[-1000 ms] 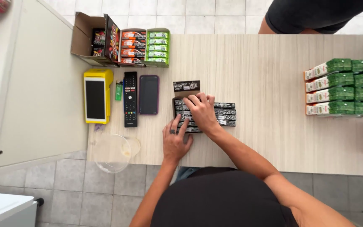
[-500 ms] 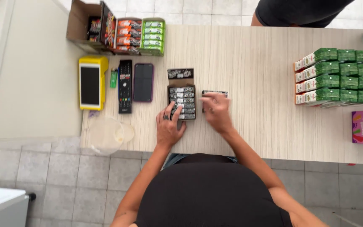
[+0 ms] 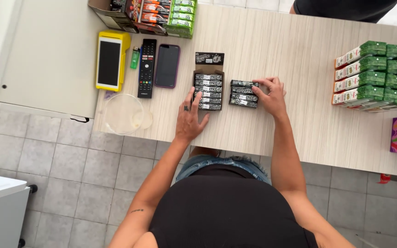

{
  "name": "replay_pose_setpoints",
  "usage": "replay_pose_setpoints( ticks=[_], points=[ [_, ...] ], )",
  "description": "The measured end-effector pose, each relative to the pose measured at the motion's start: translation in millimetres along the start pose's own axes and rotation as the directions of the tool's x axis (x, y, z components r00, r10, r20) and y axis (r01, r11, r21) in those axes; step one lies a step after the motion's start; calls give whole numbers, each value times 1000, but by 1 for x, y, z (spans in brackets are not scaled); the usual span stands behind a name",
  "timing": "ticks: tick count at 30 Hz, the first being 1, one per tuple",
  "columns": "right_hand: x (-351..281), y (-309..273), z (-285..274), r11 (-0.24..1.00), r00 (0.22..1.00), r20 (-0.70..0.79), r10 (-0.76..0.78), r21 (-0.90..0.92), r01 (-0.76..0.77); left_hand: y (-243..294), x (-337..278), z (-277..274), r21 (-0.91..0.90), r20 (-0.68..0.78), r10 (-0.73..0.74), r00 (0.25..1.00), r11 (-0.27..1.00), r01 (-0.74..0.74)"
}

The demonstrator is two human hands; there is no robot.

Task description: Organizing and stocking various brands of gum packets into display boxes on a checkout counter.

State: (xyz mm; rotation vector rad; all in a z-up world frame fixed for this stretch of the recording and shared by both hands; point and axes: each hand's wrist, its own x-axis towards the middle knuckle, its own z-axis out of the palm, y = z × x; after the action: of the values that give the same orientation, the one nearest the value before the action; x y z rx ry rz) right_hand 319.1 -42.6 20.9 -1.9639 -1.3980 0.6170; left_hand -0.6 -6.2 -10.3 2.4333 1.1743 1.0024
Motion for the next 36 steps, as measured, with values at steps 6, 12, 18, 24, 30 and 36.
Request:
replay_pose_setpoints(
  ticks=[6, 12, 18, 24, 30, 36],
  points=[
    [11, 25, 13, 983, 995, -104, -3, 180, 22, 1, 1, -14, -324, -20, -221, 975, 924, 203],
    [-7, -19, 10, 926, 961, -235, -145, 309, 215, 5, -2, -18, -309, 46, -242, 969, 919, 244],
    [-42, -113, 36, 914, 946, -56, -318, 249, 322, 4, -6, -22, -262, 83, -216, 973, 937, 231],
    [-49, -118, 64, 905, 909, -11, -417, -95, 414, -3, -8, -17, -219, 24, -105, 994, 970, 108],
    [-44, -99, 56, 856, 863, 4, -506, -116, 503, -5, -8, -8, -186, 5, -114, 994, 976, 113],
    [-32, -42, 1, 984, 983, -104, -153, -107, 142, -5, -9, -13, -256, -12, -102, 995, 962, 96]
  ],
)
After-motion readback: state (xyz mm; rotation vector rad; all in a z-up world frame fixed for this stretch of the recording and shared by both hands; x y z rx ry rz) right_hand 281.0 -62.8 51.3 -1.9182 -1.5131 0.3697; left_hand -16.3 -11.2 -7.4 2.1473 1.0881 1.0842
